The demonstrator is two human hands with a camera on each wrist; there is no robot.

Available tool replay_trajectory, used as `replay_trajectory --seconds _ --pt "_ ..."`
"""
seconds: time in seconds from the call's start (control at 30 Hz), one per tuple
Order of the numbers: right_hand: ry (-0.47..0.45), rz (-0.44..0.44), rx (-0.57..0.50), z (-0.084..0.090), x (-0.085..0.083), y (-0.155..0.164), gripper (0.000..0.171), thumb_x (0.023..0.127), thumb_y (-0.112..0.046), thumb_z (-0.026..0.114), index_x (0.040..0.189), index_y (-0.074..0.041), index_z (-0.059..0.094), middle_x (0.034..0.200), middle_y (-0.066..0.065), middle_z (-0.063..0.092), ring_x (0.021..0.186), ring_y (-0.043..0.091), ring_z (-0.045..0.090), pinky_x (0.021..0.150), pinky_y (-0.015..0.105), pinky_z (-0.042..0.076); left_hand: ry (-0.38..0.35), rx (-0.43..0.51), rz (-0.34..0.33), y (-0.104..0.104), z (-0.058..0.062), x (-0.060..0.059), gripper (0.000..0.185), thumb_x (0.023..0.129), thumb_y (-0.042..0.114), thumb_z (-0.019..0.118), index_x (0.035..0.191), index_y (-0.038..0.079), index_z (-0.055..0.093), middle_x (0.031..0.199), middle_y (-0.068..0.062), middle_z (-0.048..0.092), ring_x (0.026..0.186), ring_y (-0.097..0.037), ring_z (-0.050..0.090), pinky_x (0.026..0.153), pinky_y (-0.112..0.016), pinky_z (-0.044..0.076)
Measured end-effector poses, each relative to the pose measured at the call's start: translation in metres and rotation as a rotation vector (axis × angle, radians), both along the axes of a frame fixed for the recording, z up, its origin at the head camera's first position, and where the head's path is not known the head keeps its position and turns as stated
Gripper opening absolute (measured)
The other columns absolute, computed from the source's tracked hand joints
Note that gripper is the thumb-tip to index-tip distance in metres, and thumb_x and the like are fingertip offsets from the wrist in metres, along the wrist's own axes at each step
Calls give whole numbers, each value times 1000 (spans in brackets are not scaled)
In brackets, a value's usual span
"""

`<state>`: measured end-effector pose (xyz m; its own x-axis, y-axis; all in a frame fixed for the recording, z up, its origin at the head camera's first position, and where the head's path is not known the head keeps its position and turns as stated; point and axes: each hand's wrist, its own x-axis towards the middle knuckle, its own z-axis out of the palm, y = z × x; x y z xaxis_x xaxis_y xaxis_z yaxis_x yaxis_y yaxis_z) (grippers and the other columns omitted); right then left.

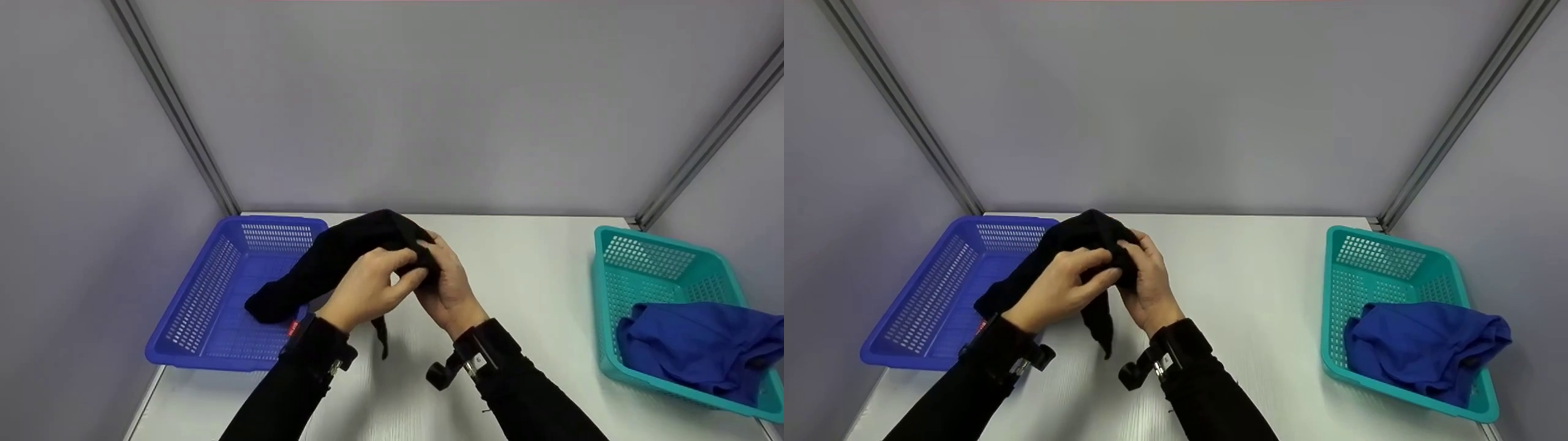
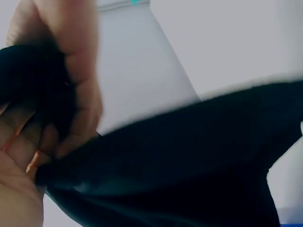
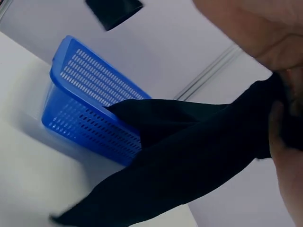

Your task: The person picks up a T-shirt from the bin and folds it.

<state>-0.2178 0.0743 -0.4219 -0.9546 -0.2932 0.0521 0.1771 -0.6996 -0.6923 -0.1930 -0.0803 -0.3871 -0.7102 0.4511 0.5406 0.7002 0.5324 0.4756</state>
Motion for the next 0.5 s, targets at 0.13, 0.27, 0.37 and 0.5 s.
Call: replay_trajectory --seconds 0.13,0.27,0.37,0.5 --pt "37 -77 26 4 -1 3 12 112 -10 46 113 -13 57 117 5 58 95 15 64 81 25 58 68 40 -49 -2 -6 0 16 104 20 67 98 8 75 96 -4 78 88 -22 73 83 -41 60" --pt "89 -114 49 11 0 9 11 113 -10 45 117 -12 55 121 5 59 96 15 66 78 25 58 183 167 -26 -5 -12 -2 15 100 10 67 106 5 80 100 -5 81 86 -19 75 78 -36 62" --pt "127 -128 33 17 0 15 11 114 -12 44 118 -11 54 125 6 59 103 15 67 84 26 59 235 246 57 -6 -18 -5 20 96 9 71 115 3 74 93 -6 73 81 -17 67 73 -32 57" --pt "178 -138 -22 26 1 24 11 114 -15 47 119 -11 56 126 6 60 109 15 67 91 28 59 196 196 212 -8 -31 -8 65 87 17 85 142 6 52 119 -13 57 108 -25 59 96 -39 54"
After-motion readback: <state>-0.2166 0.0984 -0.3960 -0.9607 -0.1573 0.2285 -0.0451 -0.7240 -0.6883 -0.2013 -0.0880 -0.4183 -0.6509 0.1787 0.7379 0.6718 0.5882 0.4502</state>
